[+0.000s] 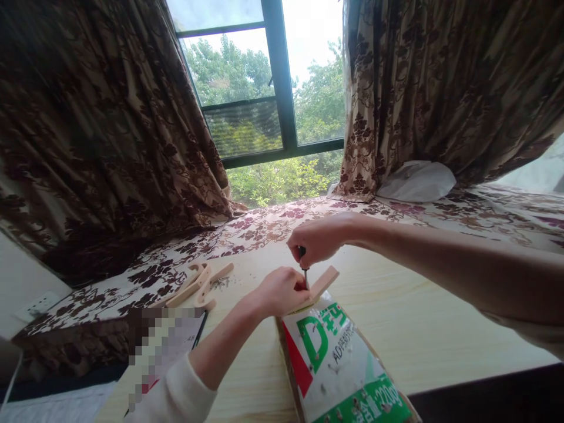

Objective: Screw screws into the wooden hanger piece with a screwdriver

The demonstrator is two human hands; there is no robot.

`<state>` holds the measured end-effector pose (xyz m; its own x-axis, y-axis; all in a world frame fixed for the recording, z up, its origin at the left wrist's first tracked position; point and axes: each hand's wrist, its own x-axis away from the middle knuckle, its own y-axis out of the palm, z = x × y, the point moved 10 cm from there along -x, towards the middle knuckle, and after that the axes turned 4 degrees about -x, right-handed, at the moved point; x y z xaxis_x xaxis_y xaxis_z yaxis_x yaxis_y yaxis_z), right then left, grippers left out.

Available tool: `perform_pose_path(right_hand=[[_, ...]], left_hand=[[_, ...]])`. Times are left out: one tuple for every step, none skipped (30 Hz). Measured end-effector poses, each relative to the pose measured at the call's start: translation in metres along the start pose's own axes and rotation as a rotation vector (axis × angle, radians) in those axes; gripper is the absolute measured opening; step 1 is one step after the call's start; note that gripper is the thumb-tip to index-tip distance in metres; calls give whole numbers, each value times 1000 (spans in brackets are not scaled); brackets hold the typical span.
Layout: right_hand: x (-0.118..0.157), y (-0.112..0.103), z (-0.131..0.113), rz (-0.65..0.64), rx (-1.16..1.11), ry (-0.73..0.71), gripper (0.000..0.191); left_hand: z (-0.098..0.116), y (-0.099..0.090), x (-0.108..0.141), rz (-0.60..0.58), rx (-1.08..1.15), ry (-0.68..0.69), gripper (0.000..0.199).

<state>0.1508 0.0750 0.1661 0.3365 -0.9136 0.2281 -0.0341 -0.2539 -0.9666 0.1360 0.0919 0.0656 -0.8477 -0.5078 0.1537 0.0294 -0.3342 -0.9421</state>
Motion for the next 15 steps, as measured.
perform_pose_path(right_hand=[[-1, 1, 2, -1, -8, 8, 26], [-2, 2, 5, -1, -14, 18, 26], [-3, 2, 7, 3, -18, 29, 26], [-2, 2, 9, 10, -20, 39, 26], [-2, 2, 10, 17, -20, 46, 27], [-1, 1, 10, 26, -20, 52, 27], [0, 1, 10, 34, -18, 55, 27], [1, 0, 9, 41, -17, 56, 27], [2, -1, 8, 46, -15, 56, 28], [4, -3, 6, 49, -13, 56, 29], [5, -4, 5, 50, -12, 53, 30], [6, -4, 3, 47, -11, 50, 32], [6, -4, 2, 44, -12, 46, 33], [6, -4, 2, 42, -14, 41, 34], [6, -4, 1, 41, -18, 36, 33]], left_hand=[[0, 0, 0, 3, 4, 1, 32], [1, -1, 0, 5, 6, 1, 32], [1, -1, 0, 7, 6, 2, 32], [2, -2, 0, 8, 4, 2, 32], [3, -3, 1, 10, 2, 2, 33], [3, -3, 1, 11, -1, 1, 33], [4, -4, 1, 12, -4, 1, 33], [4, -4, 2, 13, -6, 0, 33], [4, -5, 2, 13, -6, 0, 33], [4, -5, 2, 14, -5, -1, 32], [4, -5, 3, 14, -2, -2, 32], [3, -4, 3, 14, 2, -4, 32], [3, -4, 3, 14, 7, -7, 32], [2, -3, 3, 15, 12, -10, 33], [1, -3, 3, 17, 19, -13, 33]])
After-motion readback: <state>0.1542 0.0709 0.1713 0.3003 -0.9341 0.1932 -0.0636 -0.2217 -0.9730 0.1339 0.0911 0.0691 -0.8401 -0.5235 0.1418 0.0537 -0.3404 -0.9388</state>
